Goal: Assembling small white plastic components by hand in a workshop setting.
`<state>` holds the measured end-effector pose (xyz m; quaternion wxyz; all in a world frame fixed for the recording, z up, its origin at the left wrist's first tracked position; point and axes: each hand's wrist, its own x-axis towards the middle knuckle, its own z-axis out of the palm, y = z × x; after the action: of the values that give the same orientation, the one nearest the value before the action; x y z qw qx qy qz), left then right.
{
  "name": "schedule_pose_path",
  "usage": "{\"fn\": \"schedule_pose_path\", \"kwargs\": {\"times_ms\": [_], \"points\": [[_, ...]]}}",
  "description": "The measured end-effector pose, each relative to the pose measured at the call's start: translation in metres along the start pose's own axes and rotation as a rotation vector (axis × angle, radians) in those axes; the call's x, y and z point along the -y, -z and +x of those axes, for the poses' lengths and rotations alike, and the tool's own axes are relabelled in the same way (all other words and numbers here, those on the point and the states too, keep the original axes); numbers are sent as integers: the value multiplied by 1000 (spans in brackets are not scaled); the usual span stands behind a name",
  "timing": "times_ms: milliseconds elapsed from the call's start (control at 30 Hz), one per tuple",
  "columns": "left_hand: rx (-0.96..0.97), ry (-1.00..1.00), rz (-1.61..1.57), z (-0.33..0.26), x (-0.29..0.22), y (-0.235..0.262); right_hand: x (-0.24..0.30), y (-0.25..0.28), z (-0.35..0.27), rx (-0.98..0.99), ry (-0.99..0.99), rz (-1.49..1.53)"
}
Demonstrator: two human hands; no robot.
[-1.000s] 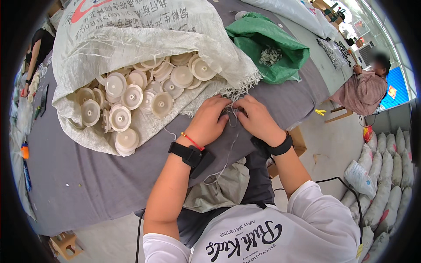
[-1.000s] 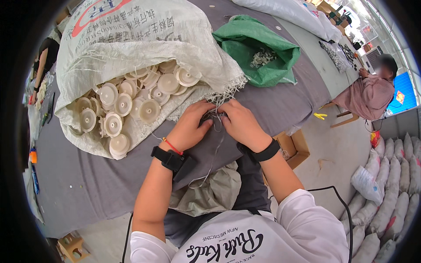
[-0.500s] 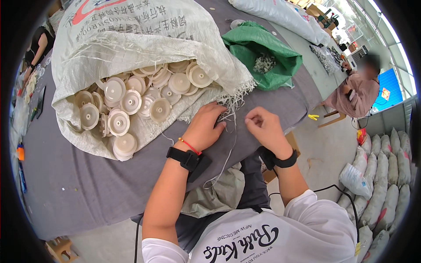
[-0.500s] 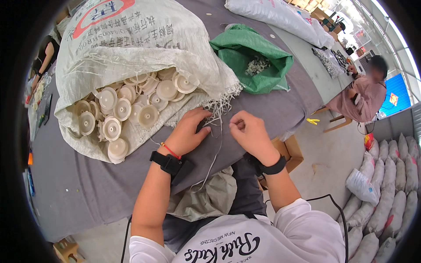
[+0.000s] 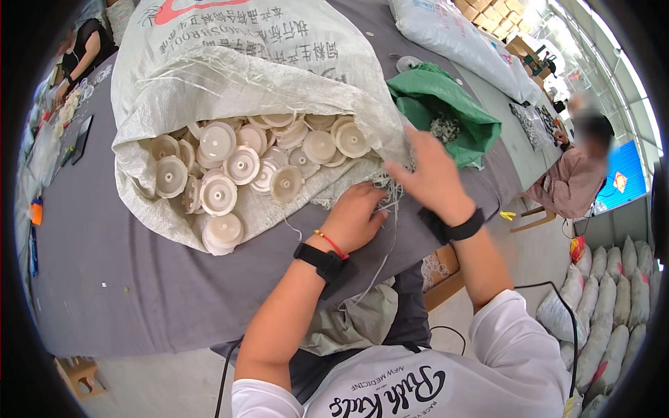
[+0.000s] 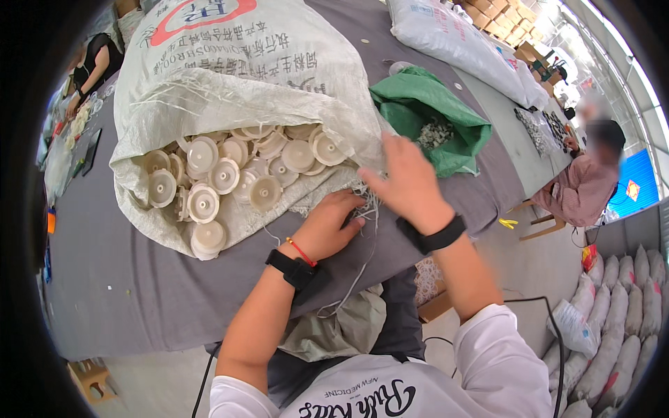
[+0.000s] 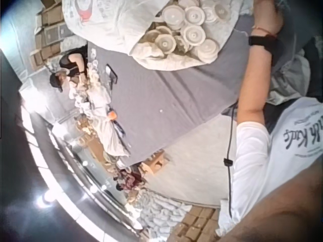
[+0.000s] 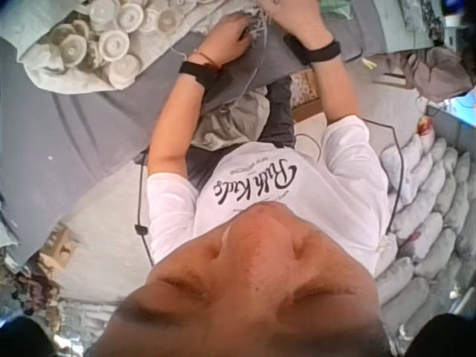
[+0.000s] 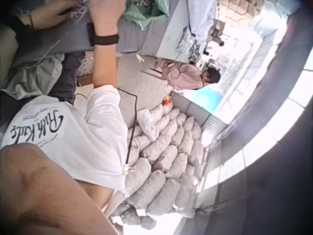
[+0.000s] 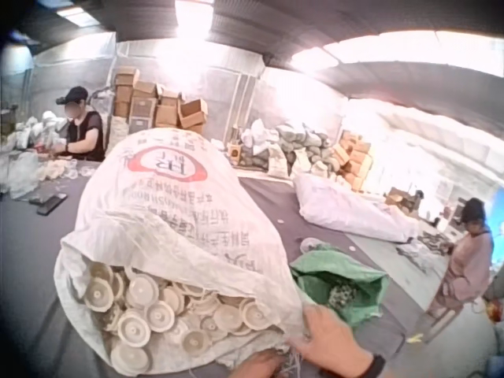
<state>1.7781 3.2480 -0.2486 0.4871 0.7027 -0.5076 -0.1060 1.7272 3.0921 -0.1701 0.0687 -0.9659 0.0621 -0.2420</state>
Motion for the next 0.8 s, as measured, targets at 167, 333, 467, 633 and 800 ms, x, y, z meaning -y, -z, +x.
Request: {"fn": "schedule_pose_path", "kwargs": {"times_ms": [167, 333, 467, 633, 800], "points": [[-69, 65, -162, 8, -5, 5, -35, -55, 22, 78, -227, 22], [-230, 282, -430, 12, -5, 6, -32, -43, 55, 118, -636, 1128], [-272, 356, -517, 15, 1, 5, -33, -47, 69, 91, -643, 1061], [-310, 323, -383, 17, -4, 9, -16, -55, 96, -18, -753, 1607], [-445, 290, -414, 21, 4, 5, -56, -118, 112, 192, -819, 1679]]}}
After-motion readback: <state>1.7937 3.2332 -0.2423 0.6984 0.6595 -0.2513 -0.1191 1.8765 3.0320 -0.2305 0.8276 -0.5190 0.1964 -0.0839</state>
